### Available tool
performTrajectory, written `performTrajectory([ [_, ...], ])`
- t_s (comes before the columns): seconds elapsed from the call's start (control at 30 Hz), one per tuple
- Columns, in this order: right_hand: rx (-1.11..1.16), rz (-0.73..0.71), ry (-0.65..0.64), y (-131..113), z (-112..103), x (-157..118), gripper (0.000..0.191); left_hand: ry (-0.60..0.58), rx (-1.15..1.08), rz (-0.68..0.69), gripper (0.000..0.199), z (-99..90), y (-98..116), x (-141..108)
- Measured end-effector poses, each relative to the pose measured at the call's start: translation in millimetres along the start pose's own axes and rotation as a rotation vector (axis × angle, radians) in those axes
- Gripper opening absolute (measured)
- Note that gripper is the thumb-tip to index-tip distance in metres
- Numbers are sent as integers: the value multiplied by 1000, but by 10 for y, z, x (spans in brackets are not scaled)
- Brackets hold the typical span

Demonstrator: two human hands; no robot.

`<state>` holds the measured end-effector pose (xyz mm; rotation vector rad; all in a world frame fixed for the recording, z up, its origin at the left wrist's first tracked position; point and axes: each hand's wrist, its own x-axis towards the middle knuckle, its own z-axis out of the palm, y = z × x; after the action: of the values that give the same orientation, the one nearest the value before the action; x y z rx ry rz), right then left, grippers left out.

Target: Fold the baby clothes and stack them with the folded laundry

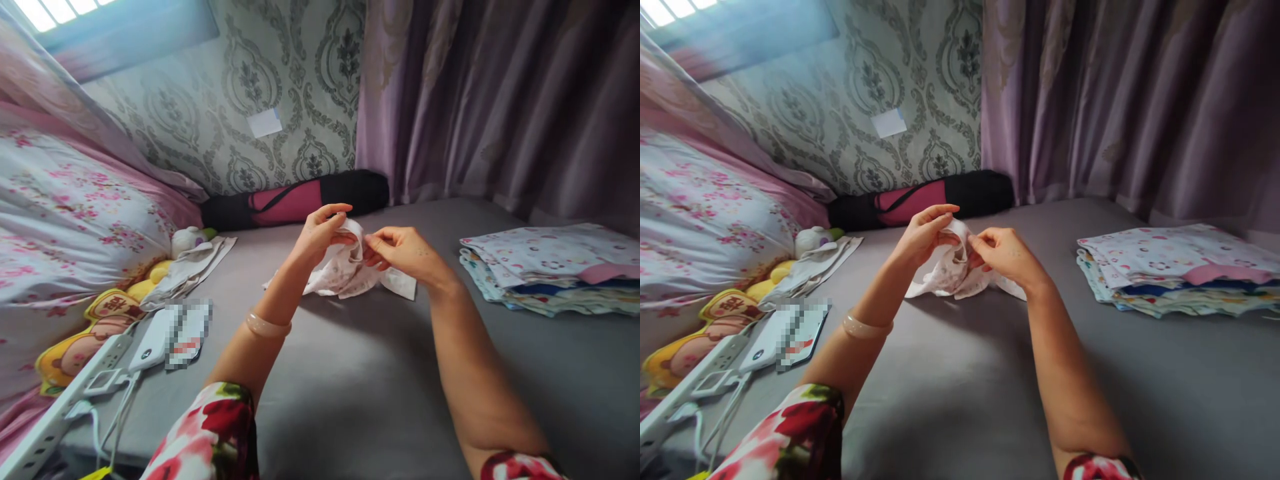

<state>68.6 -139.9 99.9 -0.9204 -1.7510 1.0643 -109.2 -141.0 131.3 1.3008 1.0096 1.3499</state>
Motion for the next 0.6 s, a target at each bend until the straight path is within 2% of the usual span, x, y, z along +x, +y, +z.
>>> performTrajectory([
  [0.1, 110, 9, -125, 18, 77, 11, 24, 20, -64, 55, 28, 4, 10, -1],
  [0.23, 265, 18, -258, 87, 236, 59, 25, 103, -95, 175, 26, -1, 39, -9],
  [0.33, 282, 34, -345, 116, 401, 61, 27, 149, -84, 279, 21, -25, 77, -27],
  [0.47, 297, 20, -334, 155, 644, 49, 31, 179, -14, 441, 27, -131, 144, -65],
  [0.6, 326, 40, -244, 196, 694, 106, 30, 388, 226, 670, 28, -365, 245, -131],
])
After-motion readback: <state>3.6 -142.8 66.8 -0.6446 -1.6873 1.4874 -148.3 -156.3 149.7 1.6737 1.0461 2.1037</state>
